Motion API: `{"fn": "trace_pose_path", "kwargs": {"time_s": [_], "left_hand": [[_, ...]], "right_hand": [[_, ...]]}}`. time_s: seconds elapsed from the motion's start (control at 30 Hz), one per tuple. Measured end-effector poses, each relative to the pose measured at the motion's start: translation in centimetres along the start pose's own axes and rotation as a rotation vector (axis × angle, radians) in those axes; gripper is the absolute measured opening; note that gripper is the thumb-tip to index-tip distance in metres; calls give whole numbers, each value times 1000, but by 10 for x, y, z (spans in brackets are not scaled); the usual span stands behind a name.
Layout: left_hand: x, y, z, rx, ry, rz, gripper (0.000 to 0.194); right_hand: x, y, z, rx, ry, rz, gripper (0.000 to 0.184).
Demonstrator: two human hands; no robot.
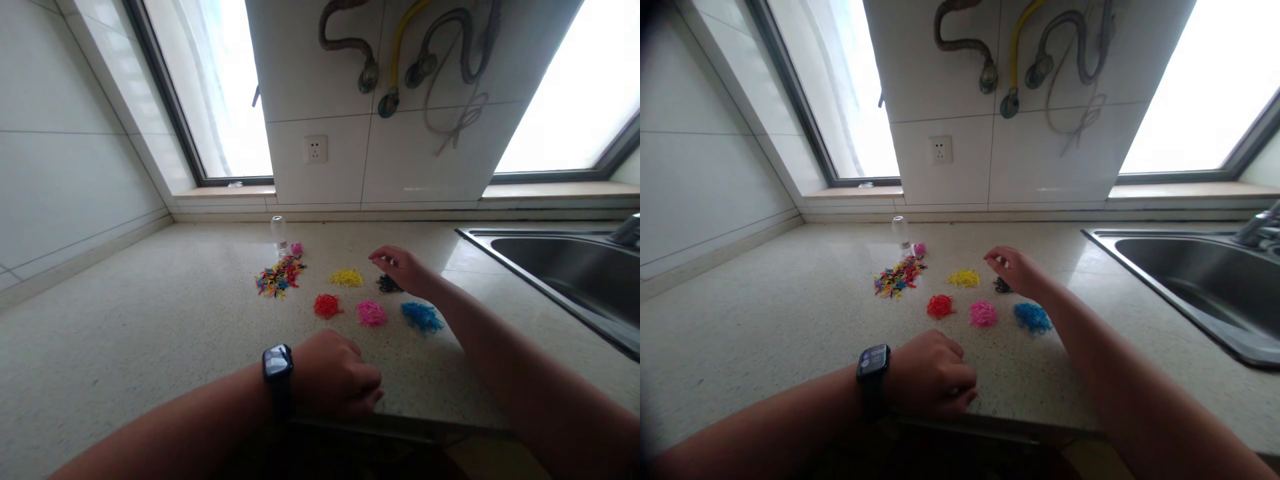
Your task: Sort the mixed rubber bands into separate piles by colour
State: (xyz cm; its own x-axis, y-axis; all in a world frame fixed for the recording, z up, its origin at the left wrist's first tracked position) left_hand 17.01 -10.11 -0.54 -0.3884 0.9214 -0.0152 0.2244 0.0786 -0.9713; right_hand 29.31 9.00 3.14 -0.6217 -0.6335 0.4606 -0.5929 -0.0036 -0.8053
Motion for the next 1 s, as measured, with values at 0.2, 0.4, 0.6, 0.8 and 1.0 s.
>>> {"fn": "trace_pose_path", "kwargs": {"time_s": [0.2,0.4,0.6,0.8,1.0], "left_hand": [[-1,1,-1,4,17,-19,27],[-1,0,-1,2,32,-8,29],[-2,1,-2,3,49,-11,28],[-1,0,-3,18,40,-6,27],[-1,-1,-2,21,33,-3,27]], "right_hand": [[82,42,-18,202,-272,-19,30],[124,108,-31,488,-473,178,36],[132,131,-41,513,-520,248,33],[133,131,-40,453,-581,241,32],[134,114,-34,417,-544,66,29]]}}
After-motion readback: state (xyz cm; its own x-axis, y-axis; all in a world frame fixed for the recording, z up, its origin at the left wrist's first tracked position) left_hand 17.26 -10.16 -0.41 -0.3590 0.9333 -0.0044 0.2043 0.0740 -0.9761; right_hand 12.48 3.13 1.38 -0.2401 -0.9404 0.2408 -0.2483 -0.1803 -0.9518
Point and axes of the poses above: each hand's wrist, its own z-axis away from the middle knuckle, its own y-axis out of the palm, x = y × z, the point moved 8 cm from there along -z, towards the middle knuckle, and after that the axes turned 6 degrees about x, right-handed, at the moved point
